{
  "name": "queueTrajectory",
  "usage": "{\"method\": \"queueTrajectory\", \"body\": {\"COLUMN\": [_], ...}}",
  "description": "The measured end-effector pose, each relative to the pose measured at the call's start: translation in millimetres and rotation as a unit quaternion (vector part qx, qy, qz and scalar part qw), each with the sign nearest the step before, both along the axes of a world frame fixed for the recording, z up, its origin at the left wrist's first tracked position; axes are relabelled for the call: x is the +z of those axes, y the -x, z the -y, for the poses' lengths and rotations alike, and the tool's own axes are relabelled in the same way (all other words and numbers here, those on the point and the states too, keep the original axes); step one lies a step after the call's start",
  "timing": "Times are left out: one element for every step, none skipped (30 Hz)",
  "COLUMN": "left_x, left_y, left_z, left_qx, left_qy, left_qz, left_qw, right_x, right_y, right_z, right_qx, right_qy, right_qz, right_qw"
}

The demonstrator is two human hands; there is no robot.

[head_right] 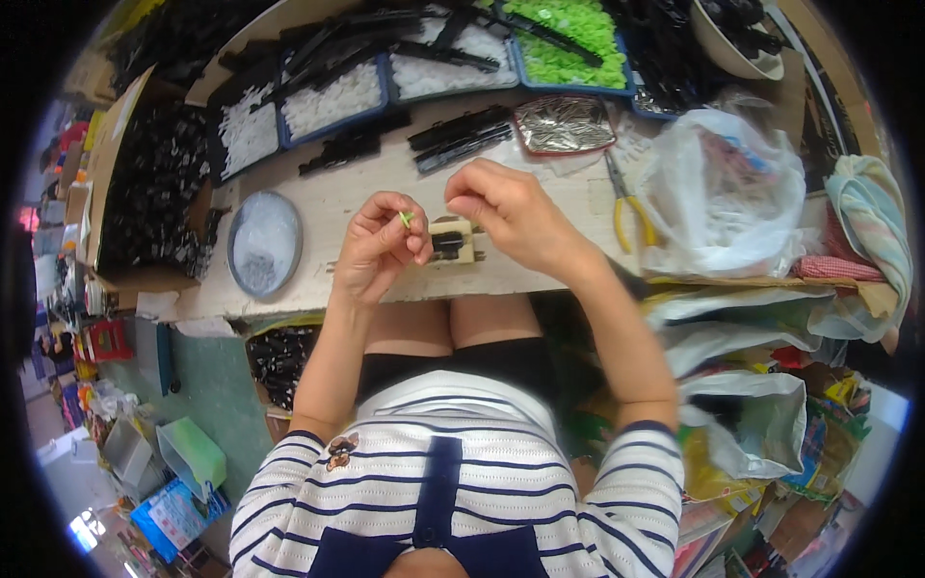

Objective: The person assembles small plastic toy components by hand at a workbench, using a hammer and pliers to join the parts.

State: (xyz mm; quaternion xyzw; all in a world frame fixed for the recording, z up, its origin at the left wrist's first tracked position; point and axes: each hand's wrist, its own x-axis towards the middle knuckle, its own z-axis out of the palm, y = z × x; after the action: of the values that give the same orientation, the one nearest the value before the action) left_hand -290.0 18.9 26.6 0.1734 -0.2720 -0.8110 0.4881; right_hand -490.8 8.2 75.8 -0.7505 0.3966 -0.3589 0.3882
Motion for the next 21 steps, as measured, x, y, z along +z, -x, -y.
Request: {"method": "queueTrajectory", "body": {"left_x": [-2.6, -4.9, -7.3, -8.8, -9.9, -10.6, -10.9, -11.2, -11.5, -11.6, -11.5, -11.9, -12.6, -13.3, -13.9, -14.1, -14.1, -14.3, -14.7, -15.1, -15.3], "left_y": [-3.8, -7.6, -11.5, -15.0, -17.9, -20.3, -22.5, -24.4, -25.8, -26.7, -27.5, -28.8, -29.8, -30.6, -31.2, -31.8, -32.3, -32.6, -33.1, -33.7, -34.4], "left_z": [-7.6, -13.6, -17.6, -20.9, -23.7, -26.0, -28.2, -30.0, -31.2, -31.6, -31.5, -32.1, -32.7, -33.2, -33.4, -33.6, -33.7, -33.5, -33.4, -33.3, -33.2], "left_qx": [0.003, 0.006, 0.009, 0.013, 0.016, 0.019, 0.021, 0.018, 0.013, 0.013, 0.004, -0.004, -0.003, -0.006, -0.01, -0.009, -0.012, -0.015, -0.014, -0.021, -0.027], "left_qy": [-0.004, -0.007, -0.007, -0.008, -0.011, -0.015, -0.015, -0.01, -0.006, -0.006, -0.002, 0.002, 0.001, 0.004, 0.007, 0.006, 0.006, 0.007, 0.006, 0.005, 0.004], "left_qz": [-0.022, -0.044, -0.051, -0.052, -0.06, -0.068, -0.07, -0.076, -0.083, -0.085, -0.091, -0.096, -0.097, -0.095, -0.093, -0.094, -0.094, -0.094, -0.095, -0.099, -0.104], "left_qw": [1.0, 0.999, 0.999, 0.999, 0.998, 0.997, 0.997, 0.997, 0.996, 0.996, 0.996, 0.995, 0.995, 0.995, 0.996, 0.996, 0.995, 0.995, 0.995, 0.995, 0.994], "right_x": [-3.1, -4.3, -5.3, -6.1, -6.9, -6.4, -5.3, -4.5, -4.2, -3.8, -3.3, -2.7, -1.5, -0.4, 0.1, 0.5, 0.7, 0.8, 0.7, 0.5, 0.2], "right_y": [-7.6, -14.6, -21.2, -26.7, -31.1, -34.9, -38.2, -40.9, -42.8, -44.4, -45.6, -46.6, -47.0, -47.7, -48.6, -49.4, -50.1, -50.4, -50.6, -50.6, -50.6], "right_z": [-1.9, -4.2, -6.3, -8.0, -8.9, -9.2, -9.2, -9.1, -9.2, -9.0, -8.9, -9.2, -9.2, -9.2, -9.0, -8.8, -8.5, -7.8, -6.8, -6.0, -5.4], "right_qx": [0.02, 0.025, 0.035, 0.044, 0.049, 0.052, 0.063, 0.074, 0.075, 0.078, 0.082, 0.083, 0.089, 0.094, 0.095, 0.1, 0.105, 0.106, 0.119, 0.132, 0.133], "right_qy": [0.007, 0.004, 0.019, 0.036, 0.055, 0.054, 0.056, 0.058, 0.058, 0.057, 0.055, 0.055, 0.033, 0.01, 0.01, 0.02, 0.03, 0.03, 0.043, 0.057, 0.056], "right_qz": [0.021, 0.021, 0.03, 0.038, 0.033, 0.032, 0.029, 0.025, 0.023, 0.021, 0.019, 0.018, 0.013, 0.009, 0.008, 0.006, 0.004, 0.004, 0.002, -0.001, 0.0], "right_qw": [1.0, 0.999, 0.999, 0.998, 0.997, 0.997, 0.996, 0.995, 0.995, 0.995, 0.995, 0.995, 0.995, 0.995, 0.995, 0.995, 0.994, 0.994, 0.992, 0.99, 0.99]}}
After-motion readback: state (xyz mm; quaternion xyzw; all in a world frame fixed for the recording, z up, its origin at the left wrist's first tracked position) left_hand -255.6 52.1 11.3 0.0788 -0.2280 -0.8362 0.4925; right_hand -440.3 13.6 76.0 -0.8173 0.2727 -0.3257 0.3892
